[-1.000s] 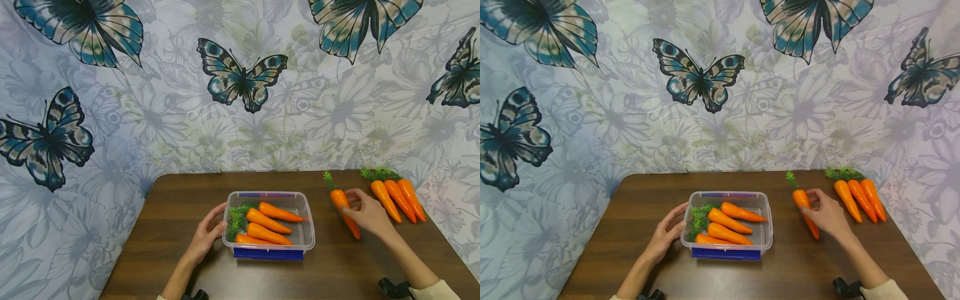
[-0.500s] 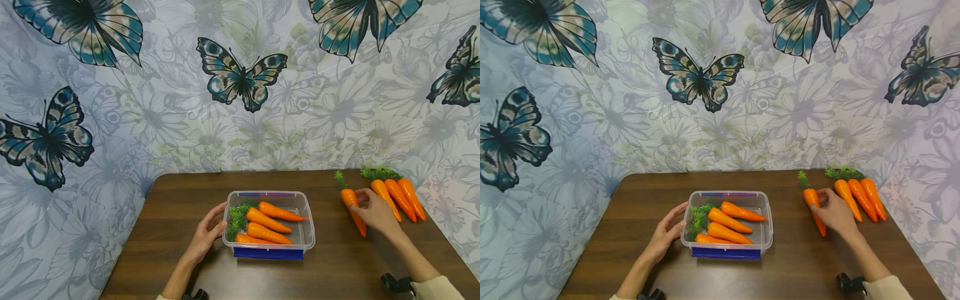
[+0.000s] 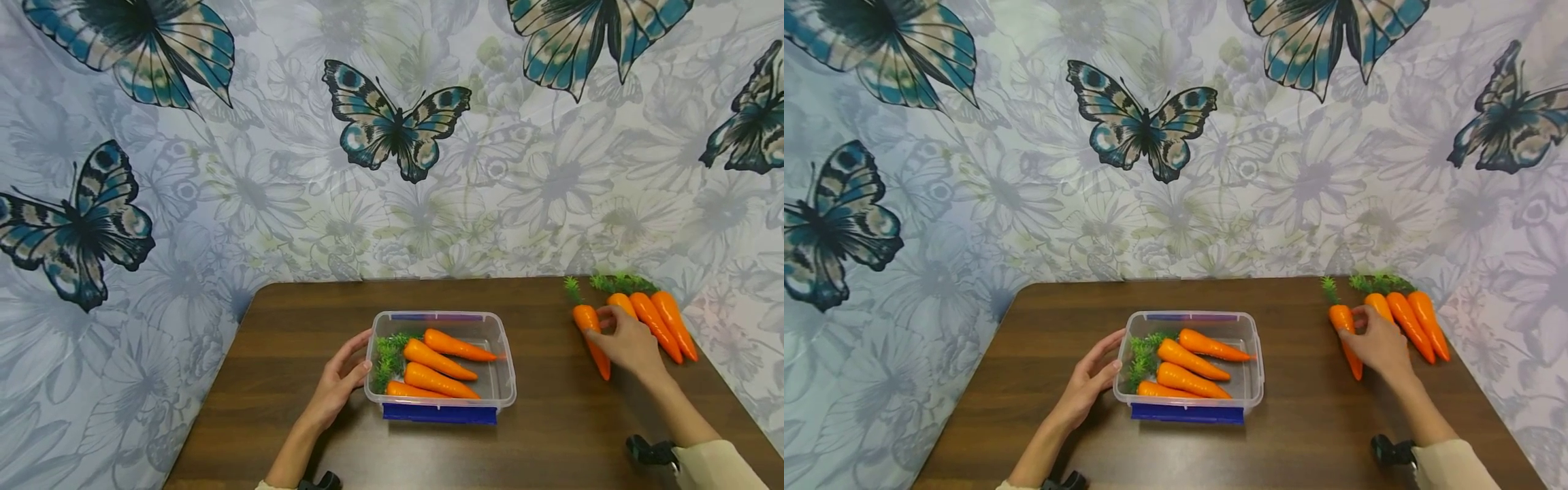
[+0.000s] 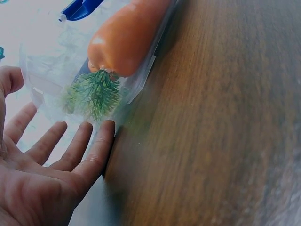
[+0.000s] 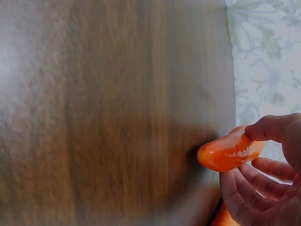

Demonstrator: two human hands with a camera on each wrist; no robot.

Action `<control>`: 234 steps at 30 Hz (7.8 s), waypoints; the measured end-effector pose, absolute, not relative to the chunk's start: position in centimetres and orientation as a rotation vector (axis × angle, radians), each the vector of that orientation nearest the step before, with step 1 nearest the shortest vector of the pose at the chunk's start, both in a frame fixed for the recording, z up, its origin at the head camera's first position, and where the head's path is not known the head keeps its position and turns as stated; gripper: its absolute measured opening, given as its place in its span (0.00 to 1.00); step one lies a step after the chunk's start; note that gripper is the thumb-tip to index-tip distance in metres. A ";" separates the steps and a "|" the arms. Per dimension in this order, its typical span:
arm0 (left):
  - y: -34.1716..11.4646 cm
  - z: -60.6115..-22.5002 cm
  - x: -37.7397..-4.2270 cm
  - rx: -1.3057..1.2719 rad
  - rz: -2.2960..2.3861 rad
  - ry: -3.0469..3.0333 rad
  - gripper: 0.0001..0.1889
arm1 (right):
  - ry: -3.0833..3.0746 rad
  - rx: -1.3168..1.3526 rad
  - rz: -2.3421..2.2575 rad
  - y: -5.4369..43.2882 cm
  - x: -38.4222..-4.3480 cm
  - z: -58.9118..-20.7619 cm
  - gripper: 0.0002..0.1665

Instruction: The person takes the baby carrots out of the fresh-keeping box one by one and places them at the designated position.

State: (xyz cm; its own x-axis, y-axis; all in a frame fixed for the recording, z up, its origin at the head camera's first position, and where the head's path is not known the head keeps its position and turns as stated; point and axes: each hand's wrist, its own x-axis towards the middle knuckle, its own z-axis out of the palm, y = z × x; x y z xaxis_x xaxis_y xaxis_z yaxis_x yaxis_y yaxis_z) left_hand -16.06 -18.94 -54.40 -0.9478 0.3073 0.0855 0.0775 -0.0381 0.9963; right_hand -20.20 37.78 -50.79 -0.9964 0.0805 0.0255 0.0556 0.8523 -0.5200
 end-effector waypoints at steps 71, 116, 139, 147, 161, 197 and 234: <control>-19.0 -54.6 -15.9 0.411 2.112 2.058 0.31 | -2.813 -0.284 0.667 39.9 -21.8 -52.0 0.32; -18.9 -54.4 -15.8 0.418 2.122 2.062 0.31 | -2.812 -0.321 0.631 39.2 -21.6 -52.1 0.29; -19.0 -54.4 -15.7 0.424 2.115 2.066 0.31 | -2.832 -0.088 0.728 34.8 -21.0 -48.8 0.36; -19.0 -54.6 -15.7 0.425 2.115 2.066 0.31 | -2.842 0.043 0.797 31.5 -20.5 -47.2 0.34; -18.9 -54.7 -15.7 0.400 2.108 2.079 0.31 | -2.896 0.212 0.874 26.1 -18.8 -44.4 0.32; -19.1 -55.0 -16.0 0.417 2.112 2.088 0.31 | -3.030 0.831 0.883 16.5 -19.0 -44.6 0.21; -19.2 -54.6 -15.8 0.429 2.129 2.068 0.31 | -3.237 0.819 0.558 12.8 -22.1 -46.1 0.24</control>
State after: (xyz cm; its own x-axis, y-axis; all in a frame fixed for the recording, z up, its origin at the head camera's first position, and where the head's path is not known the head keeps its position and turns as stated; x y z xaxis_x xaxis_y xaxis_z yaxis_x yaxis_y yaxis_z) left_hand -15.83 -19.18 -54.64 -0.9491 0.2975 0.1038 0.0951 -0.0434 0.9945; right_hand -22.11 12.84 -46.10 -0.8551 -0.4957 -0.1519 -0.4161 0.8310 -0.3692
